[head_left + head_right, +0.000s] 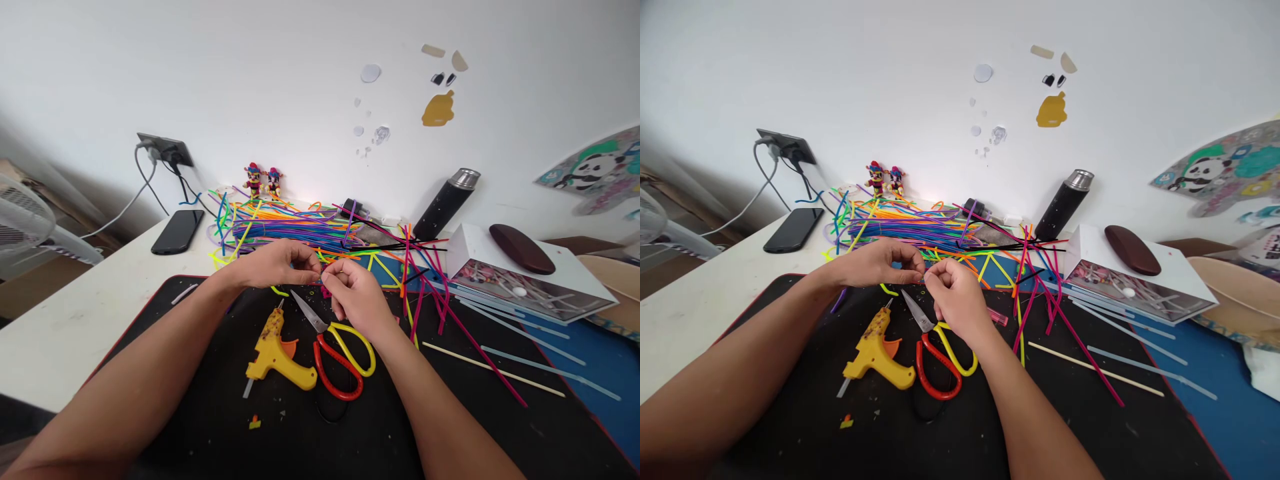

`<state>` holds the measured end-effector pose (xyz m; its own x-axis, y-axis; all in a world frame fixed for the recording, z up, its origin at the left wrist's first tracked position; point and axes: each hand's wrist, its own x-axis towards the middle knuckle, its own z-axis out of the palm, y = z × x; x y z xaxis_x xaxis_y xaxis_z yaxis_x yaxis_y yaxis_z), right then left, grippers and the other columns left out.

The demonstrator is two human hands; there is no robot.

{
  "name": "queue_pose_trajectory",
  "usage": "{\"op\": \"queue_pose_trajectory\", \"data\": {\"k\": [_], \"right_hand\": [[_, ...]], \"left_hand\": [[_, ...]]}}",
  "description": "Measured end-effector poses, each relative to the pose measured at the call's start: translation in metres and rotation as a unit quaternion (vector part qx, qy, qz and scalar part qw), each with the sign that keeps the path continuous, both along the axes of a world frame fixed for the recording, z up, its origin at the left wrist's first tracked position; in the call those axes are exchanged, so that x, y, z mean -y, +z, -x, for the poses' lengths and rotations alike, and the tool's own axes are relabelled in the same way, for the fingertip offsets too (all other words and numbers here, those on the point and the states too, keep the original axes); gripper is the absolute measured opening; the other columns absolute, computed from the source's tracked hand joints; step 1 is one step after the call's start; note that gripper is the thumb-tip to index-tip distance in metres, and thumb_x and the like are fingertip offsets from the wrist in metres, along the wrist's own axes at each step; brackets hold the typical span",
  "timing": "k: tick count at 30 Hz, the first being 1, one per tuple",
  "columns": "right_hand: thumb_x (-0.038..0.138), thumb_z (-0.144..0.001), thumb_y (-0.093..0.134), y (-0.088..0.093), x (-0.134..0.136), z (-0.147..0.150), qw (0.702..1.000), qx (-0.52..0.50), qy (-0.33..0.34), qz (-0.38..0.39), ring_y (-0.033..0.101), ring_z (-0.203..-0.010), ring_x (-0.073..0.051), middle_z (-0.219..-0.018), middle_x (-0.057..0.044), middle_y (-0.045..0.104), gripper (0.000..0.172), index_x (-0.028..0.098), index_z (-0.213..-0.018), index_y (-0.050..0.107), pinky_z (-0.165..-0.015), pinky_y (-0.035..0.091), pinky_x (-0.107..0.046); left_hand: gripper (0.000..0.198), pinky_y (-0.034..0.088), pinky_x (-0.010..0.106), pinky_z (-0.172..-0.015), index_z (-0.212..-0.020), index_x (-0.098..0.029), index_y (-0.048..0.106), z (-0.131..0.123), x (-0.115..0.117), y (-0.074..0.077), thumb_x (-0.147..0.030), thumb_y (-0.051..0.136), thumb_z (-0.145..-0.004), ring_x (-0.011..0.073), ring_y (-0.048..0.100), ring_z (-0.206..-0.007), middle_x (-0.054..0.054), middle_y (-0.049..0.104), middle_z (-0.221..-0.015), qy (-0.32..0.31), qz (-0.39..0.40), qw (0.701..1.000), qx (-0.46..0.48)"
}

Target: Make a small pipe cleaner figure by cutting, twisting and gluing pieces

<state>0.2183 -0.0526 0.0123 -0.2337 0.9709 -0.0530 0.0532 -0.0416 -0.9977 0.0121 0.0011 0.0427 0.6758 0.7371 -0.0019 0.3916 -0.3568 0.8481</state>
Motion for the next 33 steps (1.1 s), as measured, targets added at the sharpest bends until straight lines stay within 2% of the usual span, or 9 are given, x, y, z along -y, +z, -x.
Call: {"op": "queue_pose_trajectory", "data": {"k": [10, 18, 26, 33], "right_hand": [[0.045, -0.086, 0.066, 0.004, 0.0, -0.001, 1.0, 0.005, -0.01, -0.007, 0.045, -0.031, -0.008, -0.051, 0.012, 0.047, 0.025, 0.022, -0.084, 0.056, -0.035, 0.023, -0.021], [0.047, -0.086, 0.067, -0.002, 0.0, 0.001, 0.999, -0.027, -0.026, -0.006, 0.043, -0.031, -0.008, -0.046, 0.013, 0.047, 0.027, 0.022, -0.085, 0.055, -0.035, 0.024, -0.019], [0.046, -0.084, 0.068, -0.003, 0.001, 0.003, 0.999, -0.043, -0.029, -0.006, 0.043, -0.03, -0.008, -0.045, 0.012, 0.047, 0.027, 0.023, -0.083, 0.055, -0.035, 0.025, -0.019], [0.046, -0.084, 0.071, -0.008, -0.002, 0.001, 0.997, -0.064, -0.044, -0.009, 0.043, -0.03, -0.009, -0.044, 0.013, 0.045, 0.027, 0.023, -0.083, 0.056, -0.035, 0.027, -0.02]], "left_hand": [[0.021, 0.042, 0.023, -0.061, -0.085, -0.015, 0.068, -0.007, 0.001, -0.004, -0.036, 0.073, -0.084, 0.0109, 0.052, -0.064, -0.002, 0.064, -0.073, 0.022, 0.043, 0.997, 0.066], [0.029, 0.036, 0.022, -0.06, -0.083, -0.014, 0.067, -0.014, 0.002, -0.012, -0.042, 0.076, -0.081, 0.0098, 0.046, -0.062, -0.003, 0.057, -0.069, 0.06, 0.076, 0.988, 0.117], [0.031, 0.037, 0.024, -0.063, -0.082, -0.014, 0.066, -0.019, 0.001, -0.02, -0.042, 0.08, -0.079, 0.0102, 0.048, -0.064, -0.003, 0.058, -0.072, 0.083, 0.091, 0.98, 0.159], [0.035, 0.039, 0.024, -0.065, -0.082, -0.013, 0.066, -0.022, 0.004, -0.019, -0.046, 0.079, -0.084, 0.0112, 0.052, -0.068, -0.001, 0.061, -0.075, 0.091, 0.072, 0.978, 0.175]]}}
